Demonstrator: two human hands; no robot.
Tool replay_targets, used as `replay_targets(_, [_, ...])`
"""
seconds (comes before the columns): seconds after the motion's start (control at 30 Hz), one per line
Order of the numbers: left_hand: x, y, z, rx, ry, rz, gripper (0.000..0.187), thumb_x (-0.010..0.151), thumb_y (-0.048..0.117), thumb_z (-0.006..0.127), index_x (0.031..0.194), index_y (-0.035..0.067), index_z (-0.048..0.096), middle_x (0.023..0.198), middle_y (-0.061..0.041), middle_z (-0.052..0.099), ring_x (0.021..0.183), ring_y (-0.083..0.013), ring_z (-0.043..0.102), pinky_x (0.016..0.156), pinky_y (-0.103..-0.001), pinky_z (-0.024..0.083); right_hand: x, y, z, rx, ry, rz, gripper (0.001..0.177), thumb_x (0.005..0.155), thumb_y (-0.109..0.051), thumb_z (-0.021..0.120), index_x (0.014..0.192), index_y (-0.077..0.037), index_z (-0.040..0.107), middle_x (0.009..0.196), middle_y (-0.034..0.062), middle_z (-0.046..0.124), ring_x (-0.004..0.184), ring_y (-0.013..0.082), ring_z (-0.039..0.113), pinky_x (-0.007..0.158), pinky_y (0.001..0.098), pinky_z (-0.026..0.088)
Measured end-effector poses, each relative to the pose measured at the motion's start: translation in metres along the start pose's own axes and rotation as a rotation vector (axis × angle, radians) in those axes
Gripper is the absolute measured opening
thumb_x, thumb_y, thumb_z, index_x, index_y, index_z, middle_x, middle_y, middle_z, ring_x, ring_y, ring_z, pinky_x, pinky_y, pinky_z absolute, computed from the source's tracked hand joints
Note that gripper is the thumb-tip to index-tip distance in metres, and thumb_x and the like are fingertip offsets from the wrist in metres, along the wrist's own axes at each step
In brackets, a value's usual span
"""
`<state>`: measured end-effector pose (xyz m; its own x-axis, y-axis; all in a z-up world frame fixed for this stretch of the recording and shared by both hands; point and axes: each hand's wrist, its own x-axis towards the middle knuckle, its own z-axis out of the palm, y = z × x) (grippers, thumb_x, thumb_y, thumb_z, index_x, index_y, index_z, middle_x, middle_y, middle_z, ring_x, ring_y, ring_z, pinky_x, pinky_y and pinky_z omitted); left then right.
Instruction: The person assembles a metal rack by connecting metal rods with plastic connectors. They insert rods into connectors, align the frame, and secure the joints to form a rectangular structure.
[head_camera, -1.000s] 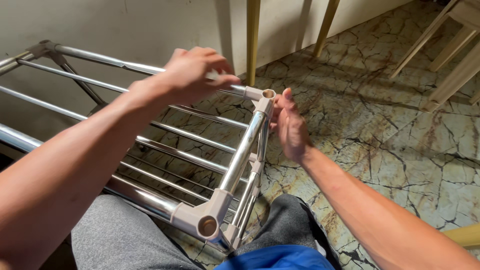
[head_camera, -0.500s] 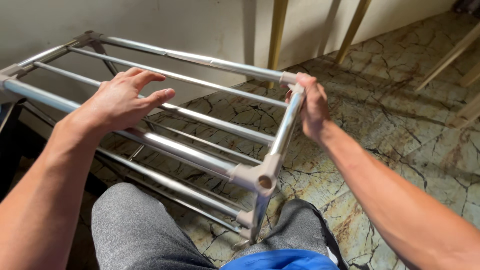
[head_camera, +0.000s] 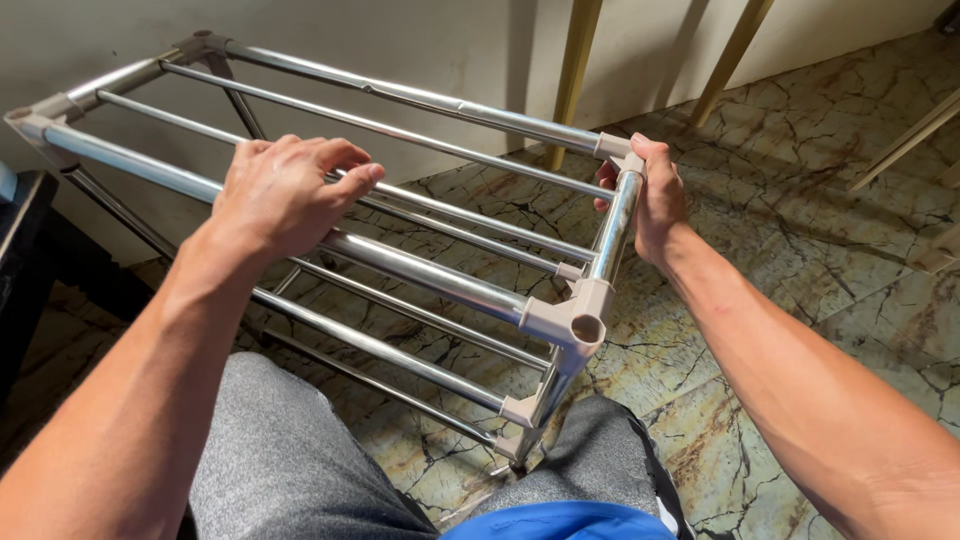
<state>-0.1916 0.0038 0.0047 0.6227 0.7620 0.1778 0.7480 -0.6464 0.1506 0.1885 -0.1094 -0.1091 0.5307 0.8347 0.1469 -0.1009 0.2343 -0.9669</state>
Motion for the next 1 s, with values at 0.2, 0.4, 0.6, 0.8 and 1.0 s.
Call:
replay_targets(0.2, [-0.004, -0.003, 0.007, 0.003, 0.073, 0.035, 0.052, 0.102, 0.057, 0.042, 0.12, 0.023, 0.077, 0.103, -0.007, 0.076, 0.112, -0.0226, 0.062, 0.106, -0.045, 0.032, 0.0, 0.003, 0.001, 0.006, -0.001, -0.003, 0.051, 0.091, -0.051, 0.054, 0.11, -0.005, 0.066, 0.085, 0.0069, 0.066, 0.078, 0.0162, 0.064, 0.063, 0.0362, 0.057])
replay_targets(0.4, [-0.003, -0.002, 0.009, 0.007, 0.102, 0.041, 0.052, 0.102, 0.056, 0.044, 0.112, 0.019, 0.079, 0.099, -0.007, 0.076, 0.11, -0.0236, 0.062, 0.106, -0.046, 0.032, 0.003, 0.012, -0.003, 0.014, 0.004, -0.021, 0.049, 0.093, -0.051, 0.053, 0.102, -0.005, 0.066, 0.083, 0.007, 0.065, 0.075, 0.0171, 0.063, 0.061, 0.0366, 0.057])
replay_targets(0.6, [-0.004, 0.002, 0.007, 0.019, 0.057, -0.023, 0.053, 0.103, 0.054, 0.043, 0.102, 0.017, 0.08, 0.093, -0.007, 0.076, 0.109, -0.0226, 0.063, 0.108, -0.045, 0.032, 0.007, 0.021, -0.003, 0.076, 0.014, -0.013, 0.049, 0.094, -0.05, 0.053, 0.096, -0.002, 0.064, 0.079, 0.009, 0.063, 0.068, 0.0192, 0.061, 0.059, 0.0367, 0.056])
replay_targets(0.8, [-0.003, 0.001, 0.01, -0.041, 0.14, -0.001, 0.049, 0.101, 0.052, 0.047, 0.103, 0.015, 0.08, 0.089, -0.011, 0.076, 0.098, -0.0275, 0.067, 0.103, -0.047, 0.038, -0.001, 0.018, -0.003, 0.02, 0.012, -0.009, 0.055, 0.093, -0.057, 0.053, 0.103, -0.003, 0.062, 0.086, 0.0092, 0.063, 0.068, 0.0188, 0.062, 0.06, 0.0344, 0.056])
replay_targets(1.0, [-0.003, -0.001, 0.01, -0.109, 0.224, -0.049, 0.049, 0.099, 0.051, 0.051, 0.1, 0.012, 0.08, 0.09, -0.014, 0.075, 0.09, -0.0345, 0.069, 0.096, -0.049, 0.046, 0.001, 0.019, -0.003, 0.03, 0.028, 0.001, 0.061, 0.093, -0.06, 0.054, 0.109, -0.002, 0.061, 0.09, 0.0087, 0.061, 0.072, 0.0179, 0.061, 0.061, 0.0345, 0.056])
